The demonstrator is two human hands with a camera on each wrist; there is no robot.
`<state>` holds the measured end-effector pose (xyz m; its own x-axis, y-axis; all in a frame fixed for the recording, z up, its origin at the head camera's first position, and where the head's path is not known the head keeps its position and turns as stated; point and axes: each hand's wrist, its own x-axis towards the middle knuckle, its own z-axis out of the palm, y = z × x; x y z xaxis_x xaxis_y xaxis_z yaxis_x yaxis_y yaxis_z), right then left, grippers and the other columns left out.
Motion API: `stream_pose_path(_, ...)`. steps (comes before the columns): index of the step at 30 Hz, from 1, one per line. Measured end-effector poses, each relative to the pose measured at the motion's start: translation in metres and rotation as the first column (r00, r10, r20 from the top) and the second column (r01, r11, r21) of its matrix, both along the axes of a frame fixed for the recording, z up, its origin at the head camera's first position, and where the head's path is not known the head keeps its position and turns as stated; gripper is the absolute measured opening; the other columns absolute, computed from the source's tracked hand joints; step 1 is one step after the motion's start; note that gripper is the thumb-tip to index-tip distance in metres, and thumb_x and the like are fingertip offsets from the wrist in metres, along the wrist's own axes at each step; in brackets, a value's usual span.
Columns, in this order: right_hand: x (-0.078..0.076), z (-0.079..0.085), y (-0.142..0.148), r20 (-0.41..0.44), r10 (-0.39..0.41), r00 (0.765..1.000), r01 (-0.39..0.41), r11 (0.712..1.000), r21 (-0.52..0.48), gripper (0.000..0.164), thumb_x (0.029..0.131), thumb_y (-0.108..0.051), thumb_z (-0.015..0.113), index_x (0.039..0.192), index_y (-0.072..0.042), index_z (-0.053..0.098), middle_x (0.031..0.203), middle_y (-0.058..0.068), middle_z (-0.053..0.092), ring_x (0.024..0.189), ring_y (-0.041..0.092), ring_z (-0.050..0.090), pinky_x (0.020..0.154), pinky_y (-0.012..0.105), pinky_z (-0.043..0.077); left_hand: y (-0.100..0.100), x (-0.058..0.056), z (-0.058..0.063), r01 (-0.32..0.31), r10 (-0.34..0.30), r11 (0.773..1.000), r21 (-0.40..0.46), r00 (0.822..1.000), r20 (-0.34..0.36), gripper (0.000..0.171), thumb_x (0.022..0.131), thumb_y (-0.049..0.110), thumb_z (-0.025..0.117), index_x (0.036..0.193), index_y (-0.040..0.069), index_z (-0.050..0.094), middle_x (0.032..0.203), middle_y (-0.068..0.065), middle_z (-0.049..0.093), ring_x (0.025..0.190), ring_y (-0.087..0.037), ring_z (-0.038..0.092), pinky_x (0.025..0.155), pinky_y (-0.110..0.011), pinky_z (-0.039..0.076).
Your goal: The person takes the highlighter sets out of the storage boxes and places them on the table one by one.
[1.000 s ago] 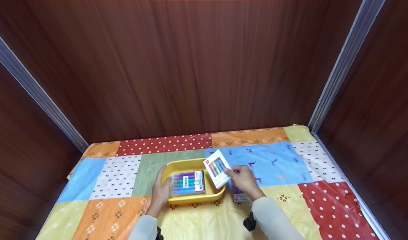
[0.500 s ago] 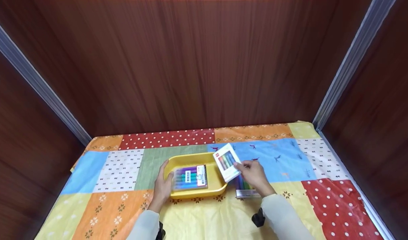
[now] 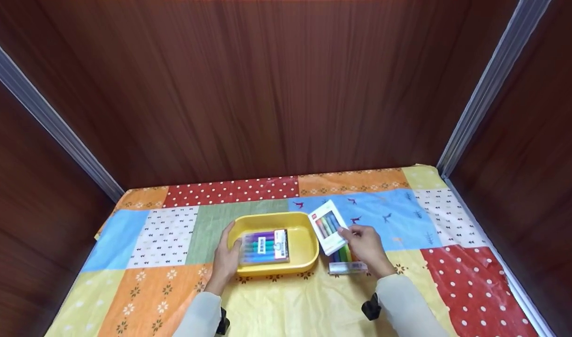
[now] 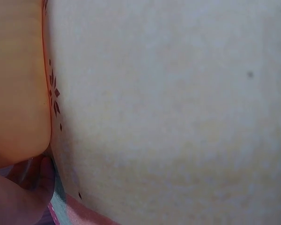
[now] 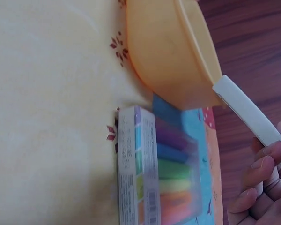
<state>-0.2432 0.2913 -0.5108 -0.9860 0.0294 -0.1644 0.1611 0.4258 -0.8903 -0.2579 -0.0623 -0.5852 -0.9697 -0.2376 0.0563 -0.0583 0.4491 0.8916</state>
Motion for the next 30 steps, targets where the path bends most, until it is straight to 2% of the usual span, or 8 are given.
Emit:
stream_pose_path(4,0.001,0.003,0.005,-0.014,-0.025,1.0,0.026,0.999,0.037,0.041,0.1,-0.041,0.062,0.077,-0.007,0.061,0.053,-0.001,0.047,0.052,0.016,0.044,0.055,0.031,0.043,0.001,0.0,0.001,-0.001,0.001,1.0,-0.008,1.0,0.003,0.056,0.103,0.026,0.053,0.155,0.036,0.036,0.16,-0.007,0.043,0.144,-0.037,0.044,0.114,-0.059,0.039)
stream_pose_path(12,0.003,0.003,0.013,-0.022,-0.039,0.999,0.04,0.997,0.061,0.043,0.1,-0.042,0.061,0.078,-0.005,0.061,0.055,-0.003,0.046,0.054,0.015,0.043,0.058,0.028,0.04,0.001,0.0,0.001,0.003,-0.004,1.0,-0.01,1.0,-0.009,0.056,0.103,0.023,0.053,0.156,0.03,0.037,0.16,-0.007,0.043,0.146,-0.037,0.043,0.116,-0.058,0.037)
stream_pose_path(20,0.006,-0.002,0.019,0.018,-0.075,0.997,0.073,0.995,0.069,0.041,0.101,-0.044,0.058,0.082,-0.007,0.062,0.057,-0.003,0.044,0.054,0.012,0.042,0.057,0.027,0.037,0.0,0.001,-0.001,0.013,-0.012,1.0,0.019,1.0,-0.028,0.055,0.103,0.019,0.053,0.155,0.027,0.038,0.159,-0.008,0.044,0.145,-0.037,0.043,0.116,-0.059,0.038)
stream_pose_path(30,0.01,-0.007,0.031,0.049,-0.09,0.995,0.086,0.993,0.081,0.042,0.101,-0.046,0.057,0.08,-0.01,0.059,0.058,-0.006,0.045,0.056,0.01,0.04,0.052,0.026,0.034,0.0,0.001,-0.002,0.006,-0.006,1.0,0.001,1.0,-0.015,0.056,0.103,0.019,0.053,0.156,0.029,0.037,0.159,-0.008,0.043,0.146,-0.037,0.042,0.116,-0.059,0.037)
